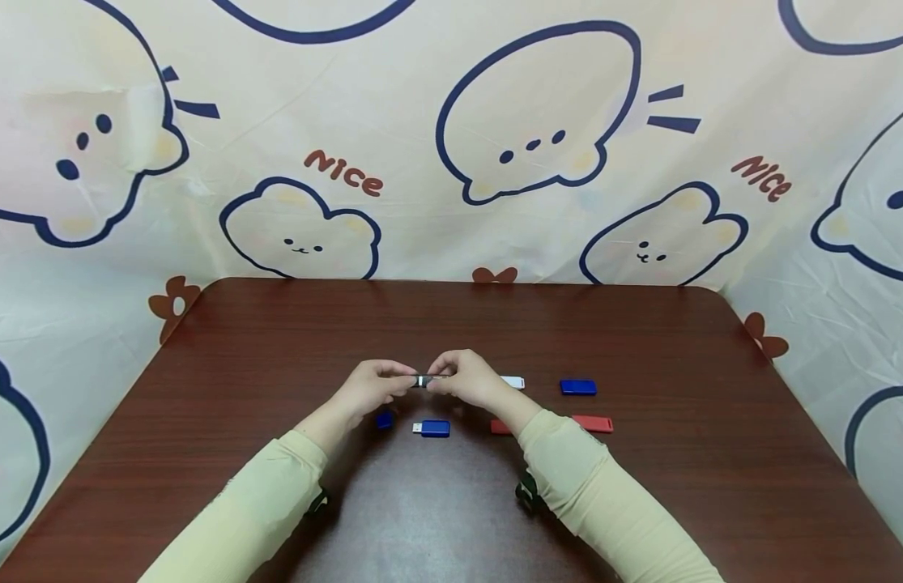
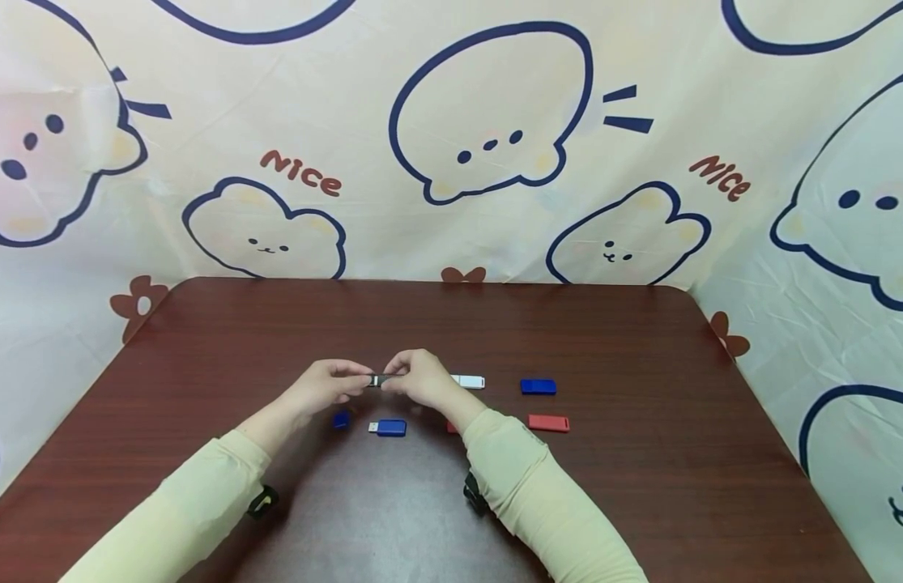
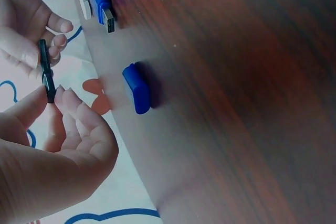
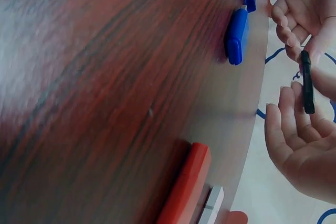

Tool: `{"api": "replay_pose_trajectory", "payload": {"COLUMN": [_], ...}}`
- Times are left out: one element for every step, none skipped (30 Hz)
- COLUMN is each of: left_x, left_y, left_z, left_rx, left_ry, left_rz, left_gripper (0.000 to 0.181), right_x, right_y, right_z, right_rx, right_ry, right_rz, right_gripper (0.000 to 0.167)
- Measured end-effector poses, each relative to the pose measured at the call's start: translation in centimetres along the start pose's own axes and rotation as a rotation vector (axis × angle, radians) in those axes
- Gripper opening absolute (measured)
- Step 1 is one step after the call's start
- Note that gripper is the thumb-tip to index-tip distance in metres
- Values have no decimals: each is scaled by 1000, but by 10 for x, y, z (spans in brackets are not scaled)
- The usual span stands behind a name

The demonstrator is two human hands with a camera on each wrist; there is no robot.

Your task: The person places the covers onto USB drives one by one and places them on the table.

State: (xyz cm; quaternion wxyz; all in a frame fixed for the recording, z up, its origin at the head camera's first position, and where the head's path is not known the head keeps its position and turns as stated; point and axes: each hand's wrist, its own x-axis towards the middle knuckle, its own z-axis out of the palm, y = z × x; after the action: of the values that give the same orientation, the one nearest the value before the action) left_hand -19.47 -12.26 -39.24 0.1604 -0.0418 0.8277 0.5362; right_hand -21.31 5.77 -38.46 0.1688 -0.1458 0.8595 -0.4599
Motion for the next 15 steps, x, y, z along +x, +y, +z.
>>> {"api": "replay_pose_trajectory", "payload": {"left_x": [0,0,-1,-1,-1,-2,-2,-3,-4,-4,-5,-6,-6,-7,-8], "left_y": [0,1,0,1,1,1,1,1,1,1,1,0,1,1,1], "left_z": [0,0,0,0,0,0,0,0,1,1,1,2,2,3,3], "left_rx": [4,1,6,13,23,36,57,80,113,146,177,207,236,261,287], "left_ry": [2,6,5,9,9,11,15,22,33,50,63,78,93,107,119], "left_rz": [7,11,30,51,79,113,155,192,232,261,292,318,336,351,372], "left_gripper": [25,24,24,24,23,23,22,21,20,19,18,17,15,14,14], "right_x": [0,0,0,0,0,0,0,0,-1,-1,-1,-2,-2,-3,-4], "right_y": [0,0,1,1,0,0,0,-1,-1,-2,-2,-2,-3,-3,-3], "right_z": [0,0,0,0,0,0,0,0,0,-1,-1,-1,-1,0,0], "right_rx": [-22,-46,-71,-98,-109,-118,-121,-123,-124,-125,-129,-138,-155,-183,-223], "right_ry": [5,10,15,23,28,36,43,47,52,56,61,66,70,77,87], "right_rz": [-12,-24,-38,-50,-55,-58,-62,-63,-64,-63,-64,-66,-69,-76,-89], "right_gripper": [12,12,13,13,13,12,11,10,10,9,9,9,9,8,8]}}
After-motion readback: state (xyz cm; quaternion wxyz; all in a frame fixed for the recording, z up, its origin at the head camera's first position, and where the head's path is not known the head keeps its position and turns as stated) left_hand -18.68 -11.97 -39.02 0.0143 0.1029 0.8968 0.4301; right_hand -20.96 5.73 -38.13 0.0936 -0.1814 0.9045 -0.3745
